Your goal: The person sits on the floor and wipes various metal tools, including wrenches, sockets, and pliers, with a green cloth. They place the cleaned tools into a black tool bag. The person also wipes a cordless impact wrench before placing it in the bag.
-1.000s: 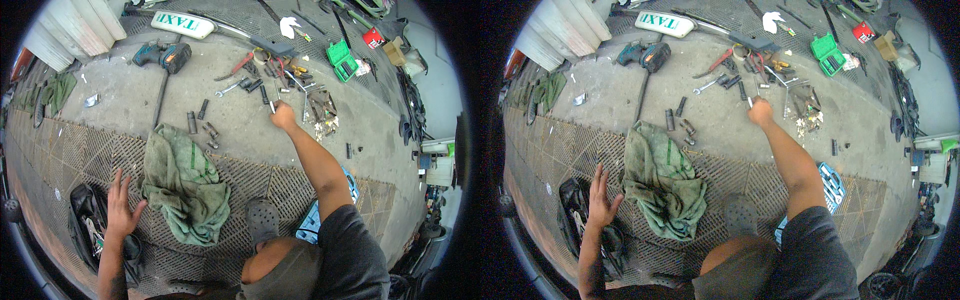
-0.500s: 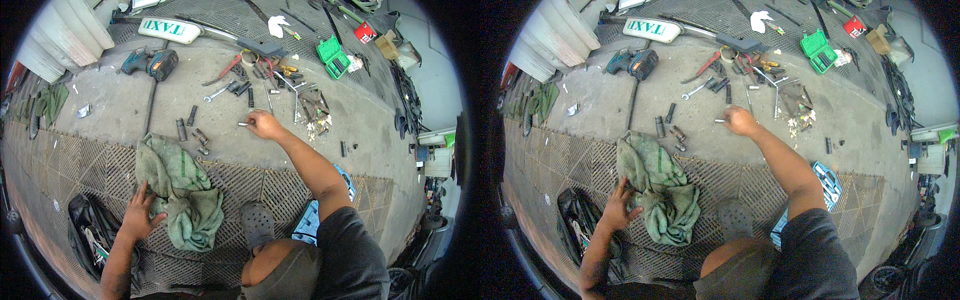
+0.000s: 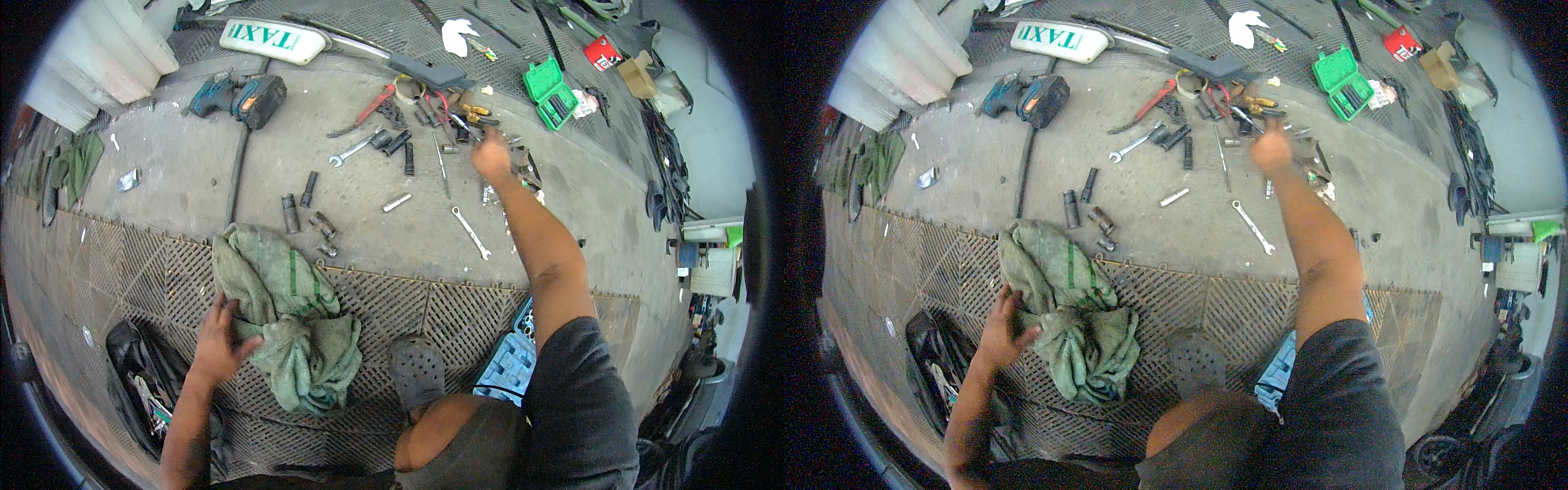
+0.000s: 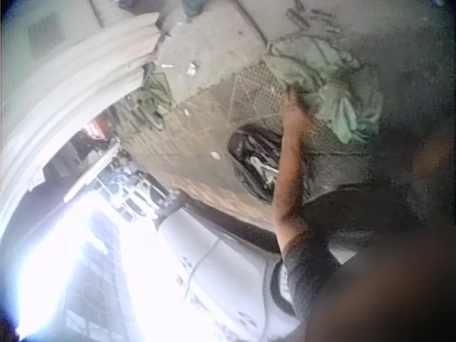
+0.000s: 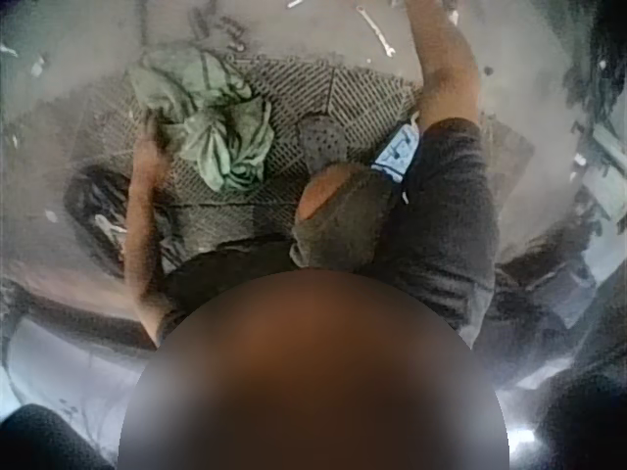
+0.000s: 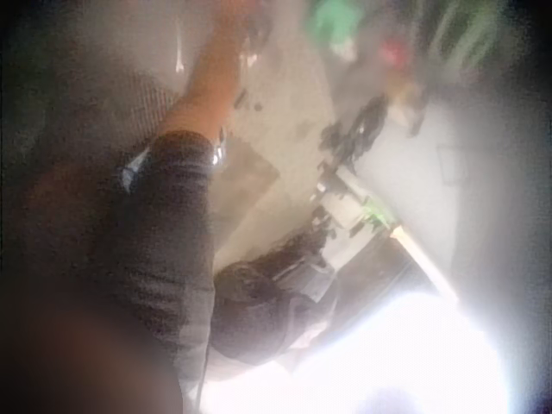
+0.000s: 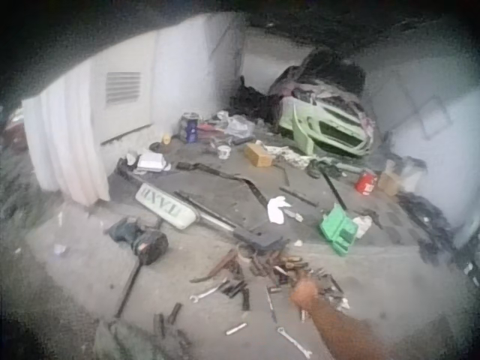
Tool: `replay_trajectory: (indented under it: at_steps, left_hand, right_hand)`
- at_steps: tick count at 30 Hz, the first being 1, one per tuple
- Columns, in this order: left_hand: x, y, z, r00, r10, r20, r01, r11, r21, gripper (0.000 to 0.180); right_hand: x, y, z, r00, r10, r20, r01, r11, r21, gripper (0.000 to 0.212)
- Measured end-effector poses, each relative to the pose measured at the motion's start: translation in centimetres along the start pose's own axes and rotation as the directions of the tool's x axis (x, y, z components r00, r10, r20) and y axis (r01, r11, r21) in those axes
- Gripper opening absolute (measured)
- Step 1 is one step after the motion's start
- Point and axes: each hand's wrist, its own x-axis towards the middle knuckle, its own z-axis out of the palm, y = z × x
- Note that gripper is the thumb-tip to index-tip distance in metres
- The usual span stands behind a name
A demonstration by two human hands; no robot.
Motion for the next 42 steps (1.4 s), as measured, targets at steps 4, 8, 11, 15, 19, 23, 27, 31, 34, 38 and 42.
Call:
replay_trajectory:
  at_steps: [4, 8, 11, 15, 19, 23, 27, 31, 34, 38, 42]
  left_hand:
    - [1.2, -2.1, 0.1, 0.93, -0.284, -0.233, 0.244, 0.952, -0.184, 0.083]
    - [3.8, -3.8, 0.0, 0.941, -0.337, 0.033, 0.336, 0.919, -0.206, 0.07]
    - [5.0, -3.7, -1.0, 0.958, -0.253, 0.136, 0.287, 0.865, -0.412, 0.058]
    - [4.0, -1.1, -4.2, 0.927, -0.185, 0.326, 0.354, 0.719, -0.598, 0.043]
    - [2.6, 0.7, -9.5, 0.987, -0.078, 0.139, 0.091, 0.992, -0.086, 0.029]
    - [-0.2, 2.3, -11.9, 0.938, 0.169, -0.301, -0.147, 0.985, 0.095, 0.028]
    - [-2.7, 4.7, -12.0, 0.908, -0.104, -0.405, -0.093, 0.894, -0.438, 0.036]
    - [-2.1, 7.6, -10.0, 0.824, 0.394, -0.407, -0.405, 0.912, 0.063, 0.043]
    - [-2.0, 9.2, -7.2, 0.889, 0.448, -0.096, -0.414, 0.875, 0.25, 0.048]
    - [-3.5, 7.9, -6.6, 0.967, 0.248, -0.061, -0.241, 0.965, 0.101, 0.045]
    - [-6.2, 7.1, -7.3, 0.978, 0.211, 0.002, -0.207, 0.96, 0.189, 0.028]
  right_hand:
    - [2.7, 2.8, -0.8, 0.999, 0.008, 0.049, -0.011, 0.999, 0.046, 0.065]
    - [4.5, 2.7, -0.4, 0.994, -0.075, 0.08, 0.072, 0.996, 0.046, 0.066]
    - [5.3, 1.6, -0.1, 0.991, -0.03, 0.131, 0.031, 0.999, -0.005, 0.062]
    - [5.0, 0.7, -1.1, 0.961, -0.003, 0.277, 0.12, 0.906, -0.406, 0.052]
    - [2.3, 0.3, -1.7, 0.981, -0.052, 0.184, 0.094, 0.97, -0.224, 0.043]
    - [-4.0, -3.0, -2.6, 0.978, -0.168, -0.127, 0.182, 0.977, 0.111, 0.033]
    - [-14.3, -11.4, -8.4, 0.911, -0.401, -0.102, 0.409, 0.838, 0.362, 0.026]
    - [-21.8, -23.2, -15.6, 0.604, -0.784, -0.141, 0.671, 0.405, 0.622, 0.018]
    - [-25.0, -28.1, -18.6, 0.457, -0.889, 0.015, 0.595, 0.319, 0.737, 0.018]
    - [-26.1, -29.4, -19.9, 0.415, -0.898, 0.149, 0.481, 0.355, 0.802, 0.022]
    - [-26.8, -29.8, -20.5, 0.318, -0.922, 0.22, 0.406, 0.342, 0.848, 0.026]
